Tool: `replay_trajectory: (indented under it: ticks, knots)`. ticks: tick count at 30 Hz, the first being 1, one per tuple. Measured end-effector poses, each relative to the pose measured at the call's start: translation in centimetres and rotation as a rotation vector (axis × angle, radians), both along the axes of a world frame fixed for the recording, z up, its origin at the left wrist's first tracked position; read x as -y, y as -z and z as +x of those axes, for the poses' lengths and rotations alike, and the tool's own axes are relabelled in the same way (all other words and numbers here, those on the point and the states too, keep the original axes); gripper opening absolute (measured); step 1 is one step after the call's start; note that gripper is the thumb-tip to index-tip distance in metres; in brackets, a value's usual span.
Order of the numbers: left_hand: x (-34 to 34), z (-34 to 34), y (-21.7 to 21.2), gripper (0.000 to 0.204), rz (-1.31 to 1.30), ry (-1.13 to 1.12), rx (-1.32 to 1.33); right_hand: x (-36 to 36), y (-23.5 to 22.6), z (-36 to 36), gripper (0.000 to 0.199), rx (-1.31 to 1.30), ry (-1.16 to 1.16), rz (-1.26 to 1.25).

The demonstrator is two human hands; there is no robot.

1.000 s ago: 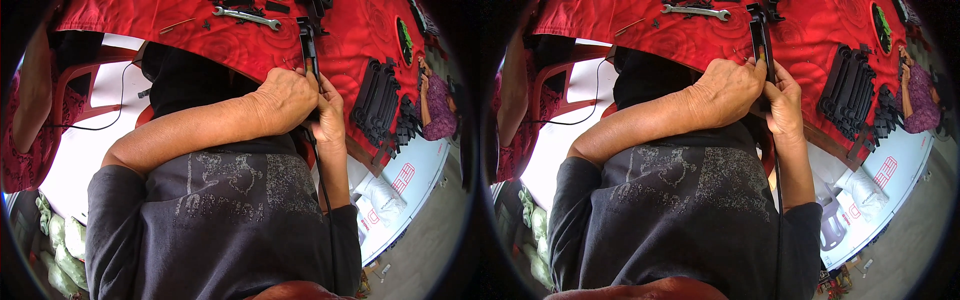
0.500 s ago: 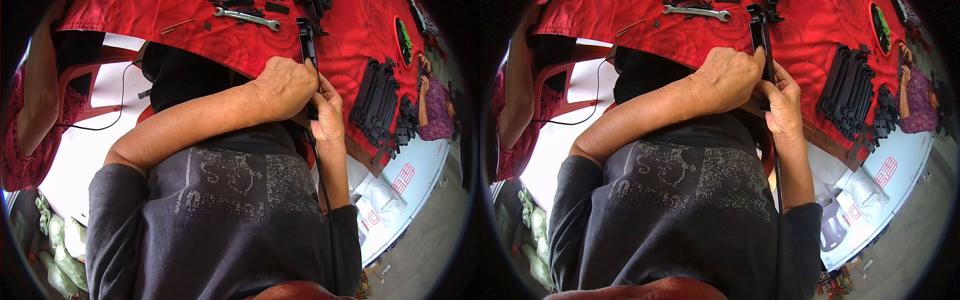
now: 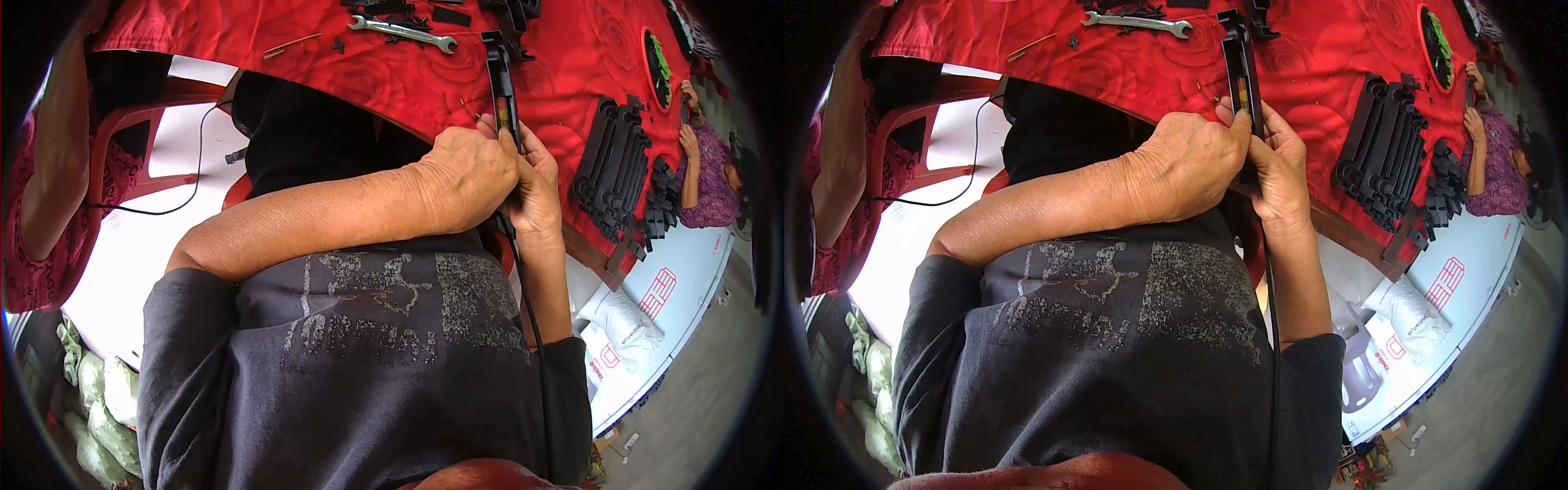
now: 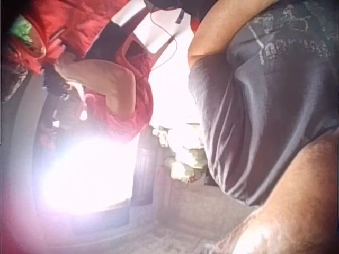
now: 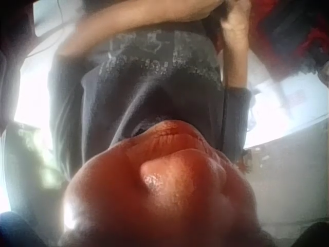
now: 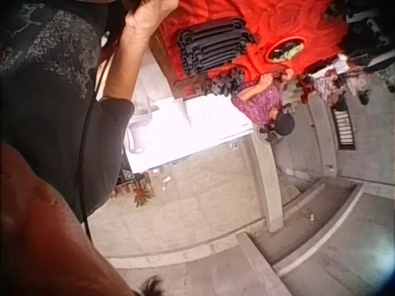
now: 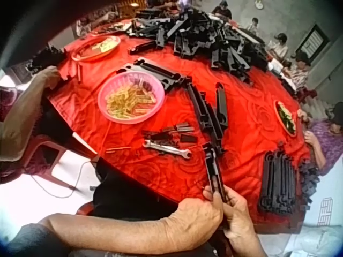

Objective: The person assembles small black mechanical components on a red surface, using a wrench to tighten the metal bits.

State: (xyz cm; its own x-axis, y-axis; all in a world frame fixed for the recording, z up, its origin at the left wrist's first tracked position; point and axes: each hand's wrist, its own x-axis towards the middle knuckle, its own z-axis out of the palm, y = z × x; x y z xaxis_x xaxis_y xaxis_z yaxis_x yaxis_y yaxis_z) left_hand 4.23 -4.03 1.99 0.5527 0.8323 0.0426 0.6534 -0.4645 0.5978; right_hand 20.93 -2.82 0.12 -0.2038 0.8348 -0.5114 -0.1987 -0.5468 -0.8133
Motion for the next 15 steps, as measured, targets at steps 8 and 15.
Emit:
replay_trajectory:
  ticks: [8, 15]
  knots:
    - [-0.2, -0.1, 0.4, 0.032, 0.005, -0.065, 0.03, 0.0, 0.0, -0.1, 0.048, 0.007, -0.002, 0.014]
    - [-1.0, 0.0, 1.3, 0.052, 0.05, -0.086, 0.028, 0.0, -0.2, -0.4, 0.049, 0.071, -0.003, 0.042]
